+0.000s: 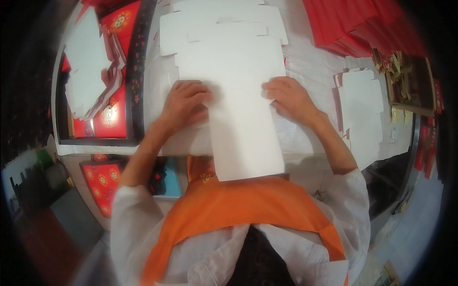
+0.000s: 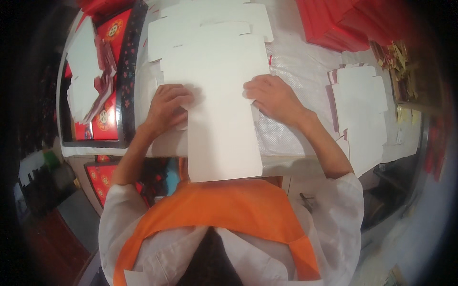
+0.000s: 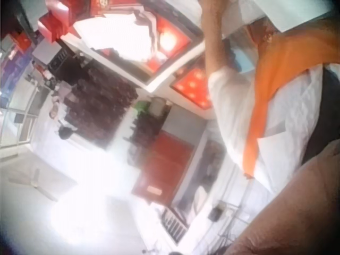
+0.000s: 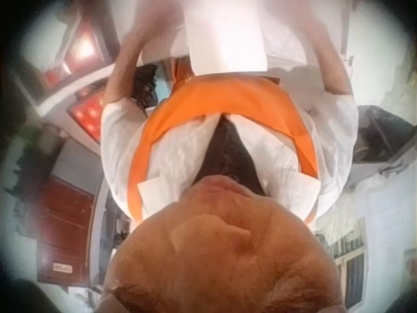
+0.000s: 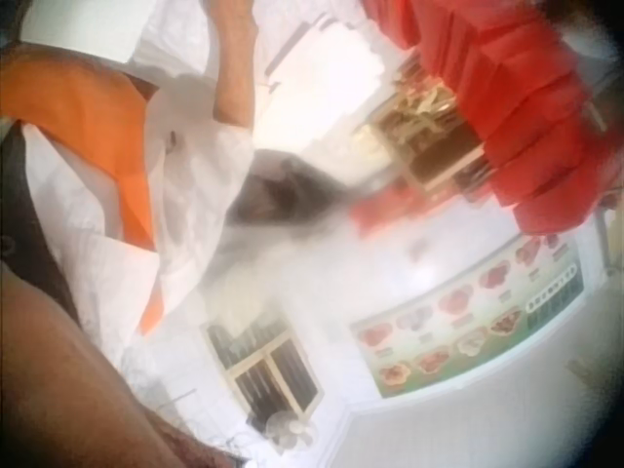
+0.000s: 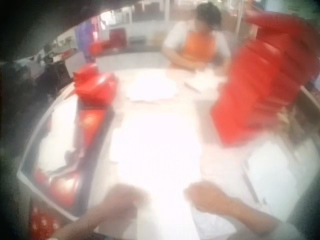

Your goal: The person folds white cardboard sheets into box shapes and inserts red paper liners. They then place the assembled red boxes into a larger black tray. The process is repetitive, involving folding, inserting, and stacking.

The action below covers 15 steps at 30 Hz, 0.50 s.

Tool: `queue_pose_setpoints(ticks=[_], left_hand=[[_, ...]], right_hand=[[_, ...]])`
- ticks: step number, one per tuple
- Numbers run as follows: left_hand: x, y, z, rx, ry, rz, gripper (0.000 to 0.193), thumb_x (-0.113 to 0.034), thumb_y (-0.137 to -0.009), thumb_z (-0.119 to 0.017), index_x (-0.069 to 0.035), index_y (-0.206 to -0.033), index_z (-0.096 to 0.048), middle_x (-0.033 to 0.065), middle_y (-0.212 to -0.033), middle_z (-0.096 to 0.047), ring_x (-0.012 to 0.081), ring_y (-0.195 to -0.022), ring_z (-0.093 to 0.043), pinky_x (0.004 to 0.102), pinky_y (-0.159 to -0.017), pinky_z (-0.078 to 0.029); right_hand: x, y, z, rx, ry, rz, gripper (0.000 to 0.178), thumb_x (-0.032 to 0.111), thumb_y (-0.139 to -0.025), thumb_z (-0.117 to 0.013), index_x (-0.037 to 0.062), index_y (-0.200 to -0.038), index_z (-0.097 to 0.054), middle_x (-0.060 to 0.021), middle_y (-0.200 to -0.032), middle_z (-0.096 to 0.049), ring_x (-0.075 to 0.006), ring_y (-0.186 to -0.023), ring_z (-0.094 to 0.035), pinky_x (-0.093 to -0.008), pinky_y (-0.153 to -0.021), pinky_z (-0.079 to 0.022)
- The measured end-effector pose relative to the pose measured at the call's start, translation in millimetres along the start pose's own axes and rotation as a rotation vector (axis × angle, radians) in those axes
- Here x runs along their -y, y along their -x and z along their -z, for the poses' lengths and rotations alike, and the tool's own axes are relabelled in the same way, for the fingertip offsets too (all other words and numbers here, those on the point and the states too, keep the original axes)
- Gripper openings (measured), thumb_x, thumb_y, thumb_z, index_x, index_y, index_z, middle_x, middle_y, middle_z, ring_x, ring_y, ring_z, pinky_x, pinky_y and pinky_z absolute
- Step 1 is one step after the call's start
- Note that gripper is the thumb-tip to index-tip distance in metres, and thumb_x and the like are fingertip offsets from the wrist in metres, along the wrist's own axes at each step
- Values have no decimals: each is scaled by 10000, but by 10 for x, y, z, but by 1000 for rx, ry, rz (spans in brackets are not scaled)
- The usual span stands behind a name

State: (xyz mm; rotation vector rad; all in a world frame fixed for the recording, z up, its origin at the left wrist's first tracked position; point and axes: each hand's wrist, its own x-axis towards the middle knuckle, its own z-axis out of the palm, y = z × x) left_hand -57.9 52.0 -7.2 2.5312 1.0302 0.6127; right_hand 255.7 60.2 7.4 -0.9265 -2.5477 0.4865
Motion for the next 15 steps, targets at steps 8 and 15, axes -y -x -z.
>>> queue_pose_setpoints(ticks=[8, 15], left_hand=[[-268, -313, -33, -117, 322, 686, 283, -120, -684, -705, -97, -948, -606, 50, -786, -624, 224, -797, -575, 317, -770, -386], [-206, -391, -30, -105, 143, 565, 374, -138, -688, -722, -19, -1009, -573, 126, -836, -615, 234, -780, -588, 307, -727, -451]], right_hand=[[-17, -231, -84, -152, -51, -191, 258, 180, -777, -606, 52, -996, -563, -83, -790, -544, -256, -793, -458, -387, -866, -319], [-25, -403, -124, -154, -214, -420, 226, 160, -820, -568, 3, -983, -549, -88, -768, -512, -243, -843, -462, -369, -841, -341]])
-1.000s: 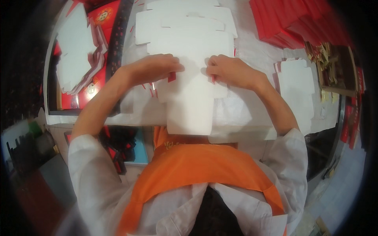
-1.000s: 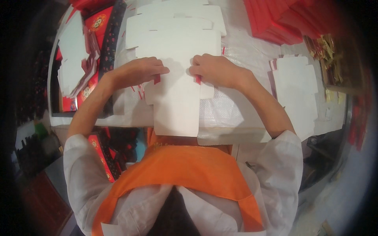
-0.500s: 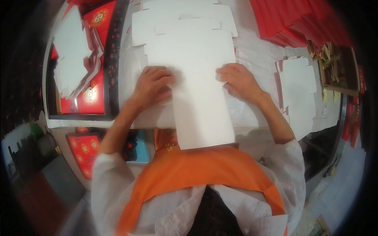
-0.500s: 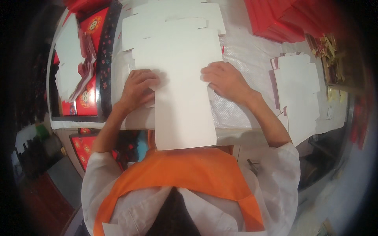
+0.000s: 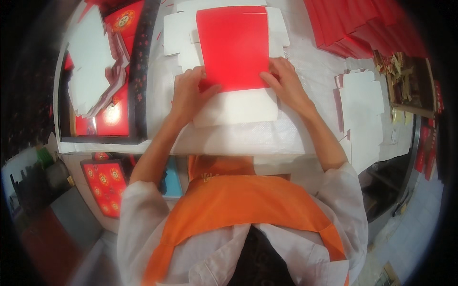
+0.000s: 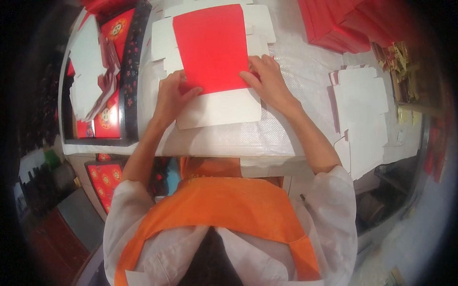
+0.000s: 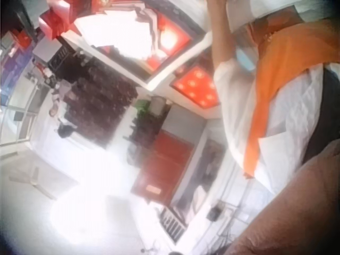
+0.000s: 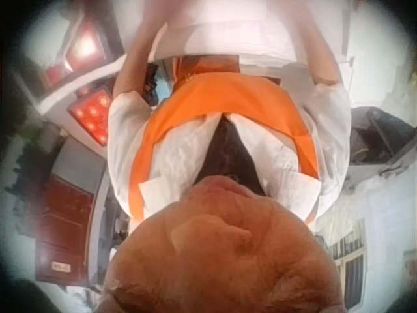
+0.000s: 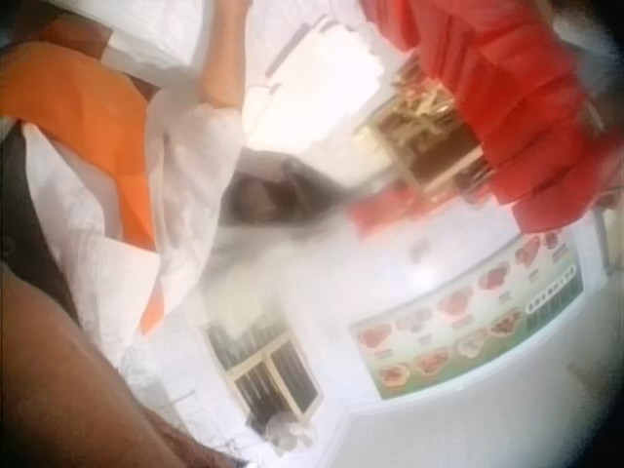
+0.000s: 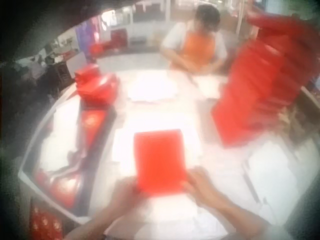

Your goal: The person folds white cardboard sheets into box shapes and inserts red paper liners. They then place the assembled red boxes into a larger black tray. The process is repetitive, involving folding, inserting, and stacking.

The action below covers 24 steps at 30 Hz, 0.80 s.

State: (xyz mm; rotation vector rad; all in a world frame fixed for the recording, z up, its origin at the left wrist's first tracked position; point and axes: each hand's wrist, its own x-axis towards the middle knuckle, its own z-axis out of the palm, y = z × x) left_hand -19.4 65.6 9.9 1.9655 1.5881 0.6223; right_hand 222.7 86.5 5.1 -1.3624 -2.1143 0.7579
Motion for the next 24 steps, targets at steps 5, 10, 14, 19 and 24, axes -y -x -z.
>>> queue_pose_setpoints(ticks=[5, 10, 14, 19, 24], left_hand=[[163, 347, -40, -259, -128, -572, 246, -135, -681, -676, -84, -917, -629, 71, -990, -615, 239, -1003, -522, 356, -891, -356], [164, 590, -238, -264, -240, -675, 229, -44, -668, -601, -74, -895, -603, 49, -941, -590, 230, -904, -553, 357, -779, -406], [173, 633, -275, -243, -253, -653, 259, -57, -639, -620, -67, -897, -600, 48, -922, -592, 229, -901, -552, 347, -762, -404], [117, 536, -222, -182, -88, -256, 375, -118, -673, -692, -46, -1022, -578, 84, -858, -608, 227, -782, -547, 335, -751, -377], [-184, 302, -112, 24, 97, 202, 504, -152, -707, -724, -24, -1141, -504, 112, -879, -635, 252, -891, -550, 358, -858, -367]], right_hand=[[-94, 395, -80, -211, 6, 339, 123, 73, -743, -584, 49, -861, -561, -72, -880, -574, -253, -926, -495, -390, -900, -332], [-25, 584, -140, -255, 312, 565, 284, 1, -622, -625, 72, -892, -573, -47, -939, -574, -245, -903, -524, -403, -835, -409], [49, 680, -143, -123, 239, 526, 286, 46, -633, -641, 57, -908, -567, -54, -922, -572, -239, -871, -528, -387, -809, -409], [168, 540, -78, 2, 4, -44, 318, 119, -754, -636, 8, -1030, -525, -126, -841, -598, -278, -831, -546, -358, -739, -420], [270, 302, -50, 63, -161, -233, 340, 148, -823, -591, -22, -1087, -459, -172, -724, -601, -305, -645, -554, -359, -606, -430]])
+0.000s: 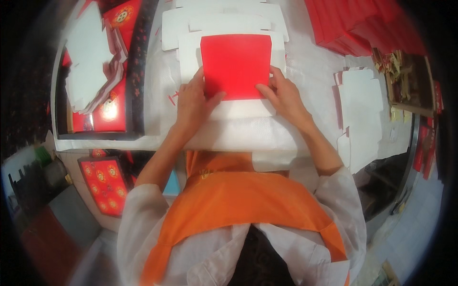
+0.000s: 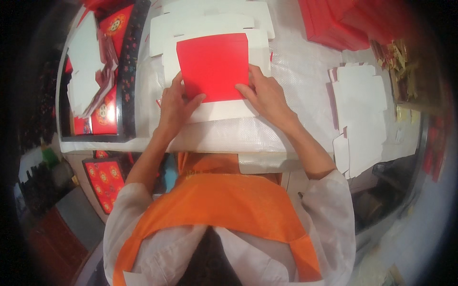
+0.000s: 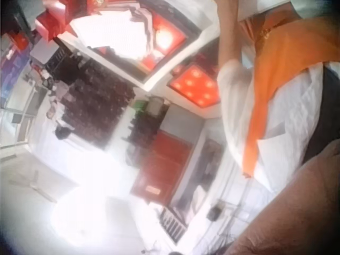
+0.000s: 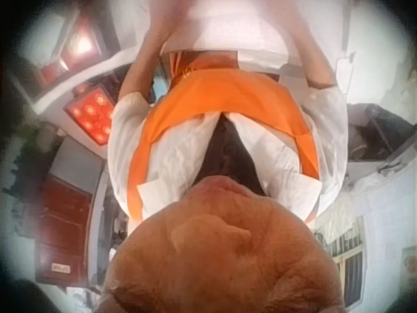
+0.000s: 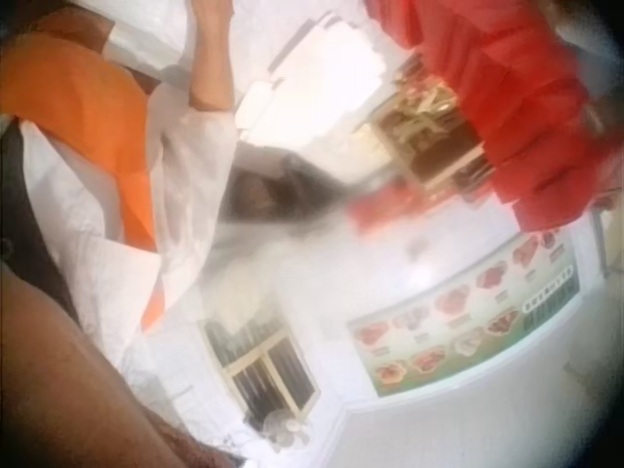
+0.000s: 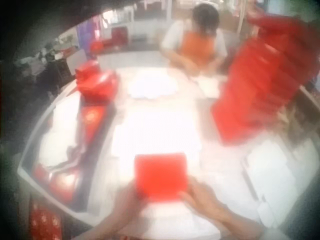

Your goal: The person folds white cardboard sheets into box shapes and inserts red paper liners. They then place the assembled red boxes into a larger black tray. The process is repetitive, involving folding, inserting, and stacking.

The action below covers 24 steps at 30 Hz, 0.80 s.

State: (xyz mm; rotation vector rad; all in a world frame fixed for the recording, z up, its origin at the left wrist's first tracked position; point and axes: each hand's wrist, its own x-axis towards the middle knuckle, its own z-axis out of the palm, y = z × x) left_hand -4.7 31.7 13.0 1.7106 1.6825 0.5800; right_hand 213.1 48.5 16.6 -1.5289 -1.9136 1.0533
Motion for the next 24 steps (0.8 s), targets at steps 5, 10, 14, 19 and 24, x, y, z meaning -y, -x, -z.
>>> queue_pose_setpoints(ticks=[5, 10, 14, 19, 24], left_hand=[[91, 10, 31, -488, -118, -480, 681, -253, -691, -742, -68, -1257, -413, 139, -1148, -526, 271, -1155, -427, 411, -999, -273], [-356, -4, 112, -388, -718, -750, 814, -412, -641, -751, -54, -1277, -389, 128, -1280, -405, 289, -1231, -333, 439, -1066, -150], [-490, -193, 79, -366, -504, -749, 770, -432, -621, -754, -17, -1197, -456, 118, -1088, -504, 265, -1074, -449, 430, -967, -290], [-675, -239, 267, -103, -545, -598, 554, -417, -634, -746, -19, -973, -564, 81, -786, -545, 226, -739, -554, 367, -642, -447], [-664, -128, 300, 98, -515, -598, 370, -384, -703, -683, -49, -787, -550, 58, -703, -535, 240, -619, -555, 352, -518, -434]], right_hand=[[-47, 146, -40, -84, 51, 96, 223, 132, -824, -577, -13, -981, -516, -156, -722, -579, -298, -655, -540, -362, -611, -415], [-95, 181, -129, -176, 184, 232, 157, 103, -785, -606, 24, -906, -544, -119, -751, -553, -291, -707, -510, -363, -675, -382], [-77, 214, -128, -206, 197, 355, 156, 95, -767, -621, 51, -902, -557, -94, -752, -548, -274, -705, -506, -352, -678, -371], [-101, 229, -169, -245, 216, 397, 129, 95, -758, -634, 61, -865, -570, -66, -720, -535, -242, -677, -499, -336, -667, -363], [-91, 262, -196, -281, 227, 418, 110, 86, -752, -640, 68, -839, -576, -56, -687, -513, -229, -658, -490, -331, -660, -355]])
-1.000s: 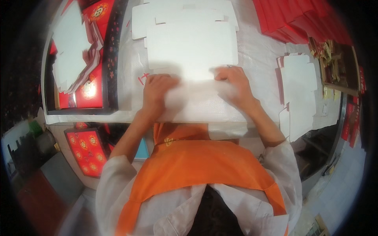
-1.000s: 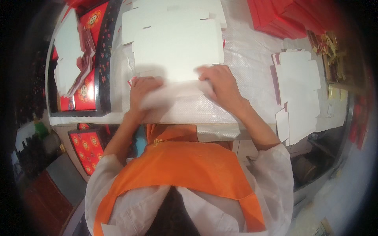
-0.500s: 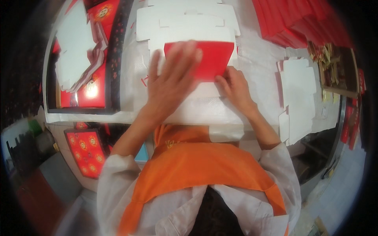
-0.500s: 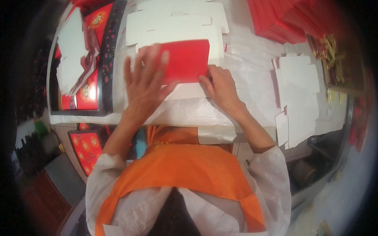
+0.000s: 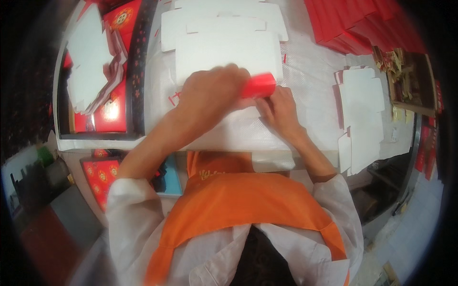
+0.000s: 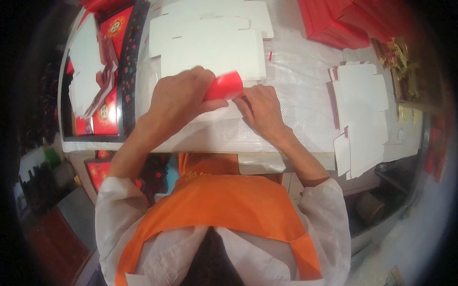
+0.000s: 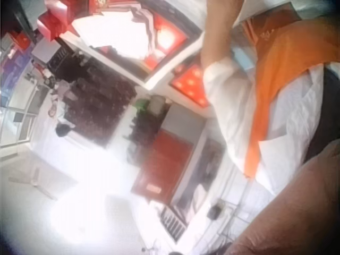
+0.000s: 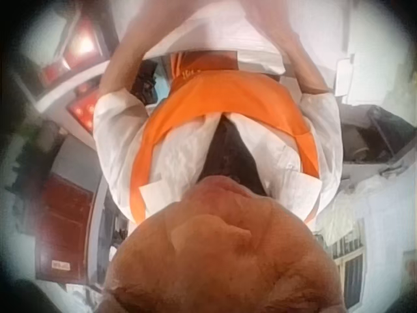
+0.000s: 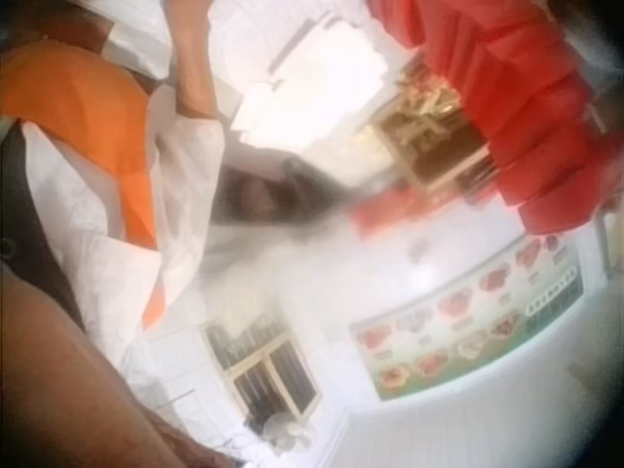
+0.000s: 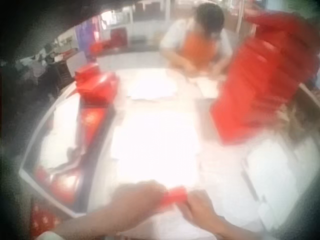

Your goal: The person folds white cardboard sheets into box shapes and inserts red paper liners. They then place the assembled red boxes into a larger black tray. The process is repetitive, involving folding, inserting, and stacking.

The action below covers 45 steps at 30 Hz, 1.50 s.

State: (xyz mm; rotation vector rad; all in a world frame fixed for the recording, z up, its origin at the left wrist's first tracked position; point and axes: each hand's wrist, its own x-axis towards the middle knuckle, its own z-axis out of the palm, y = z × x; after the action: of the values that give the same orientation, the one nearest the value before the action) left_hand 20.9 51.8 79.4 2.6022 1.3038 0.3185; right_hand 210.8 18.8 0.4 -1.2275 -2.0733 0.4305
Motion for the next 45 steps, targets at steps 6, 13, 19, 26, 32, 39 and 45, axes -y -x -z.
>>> queue_pose_setpoints(ticks=[6, 13, 19, 26, 32, 39, 45], left_hand=[[-109, 183, 14, 30, 8, -190, 211, -254, -751, -616, -77, -677, -527, 35, -657, -506, 202, -608, -546, 330, -461, -418], [-301, 400, -142, -48, -108, -201, 109, -108, -698, -593, -73, -797, -563, 25, -686, -495, 166, -618, -515, 308, -468, -411], [-155, 834, -81, 18, -166, -114, 450, -98, -722, -561, 33, -1144, -474, 64, -788, -532, 198, -704, -555, 322, -597, -440], [69, 1067, -65, -63, -180, -127, 404, -82, -738, -545, 44, -1118, -489, 161, -1054, -564, 277, -982, -567, 345, -803, -475], [-121, 839, -142, -154, 84, -288, 426, -138, -750, -563, 41, -1130, -489, 165, -1094, -556, 299, -1019, -550, 377, -859, -454], [594, 769, -198, -443, 60, 39, 527, 2, -708, -573, -37, -1219, -451, 164, -1258, -452, 322, -1178, -417, 434, -997, -315], [878, 554, -471, -193, -173, -163, 515, -6, -705, -579, -121, -1200, -489, 117, -1302, -424, 278, -1228, -378, 409, -1046, -266]], right_hand=[[-47, 65, 5, -13, 4, 76, 190, 58, -716, -643, 62, -894, -578, -54, -724, -539, -233, -708, -516, -331, -699, -364], [279, 1, 184, -100, -137, 205, 332, 51, -664, -664, 70, -986, -585, -57, -802, -576, -224, -753, -536, -325, -734, -372], [181, 96, 235, 12, -157, 297, 258, 31, -678, -645, 54, -933, -604, -63, -795, -593, -241, -751, -543, -338, -678, -397], [232, 118, 310, 49, -223, 130, 299, 12, -691, -651, 51, -981, -588, -94, -974, -602, -263, -903, -553, -375, -799, -427], [349, 33, 278, 166, -367, 53, 316, -2, -693, -659, 35, -986, -547, -136, -1036, -572, -319, -1009, -517, -384, -901, -394], [-251, 122, 544, -106, -882, -164, 154, 172, -814, -594, 47, -821, -505, -97, -895, -553, -263, -995, -504, -377, -887, -378], [-515, 43, 673, -57, -1099, -112, 307, 366, -863, -506, 72, -783, -468, -89, -846, -527, -237, -922, -486, -357, -849, -370]])
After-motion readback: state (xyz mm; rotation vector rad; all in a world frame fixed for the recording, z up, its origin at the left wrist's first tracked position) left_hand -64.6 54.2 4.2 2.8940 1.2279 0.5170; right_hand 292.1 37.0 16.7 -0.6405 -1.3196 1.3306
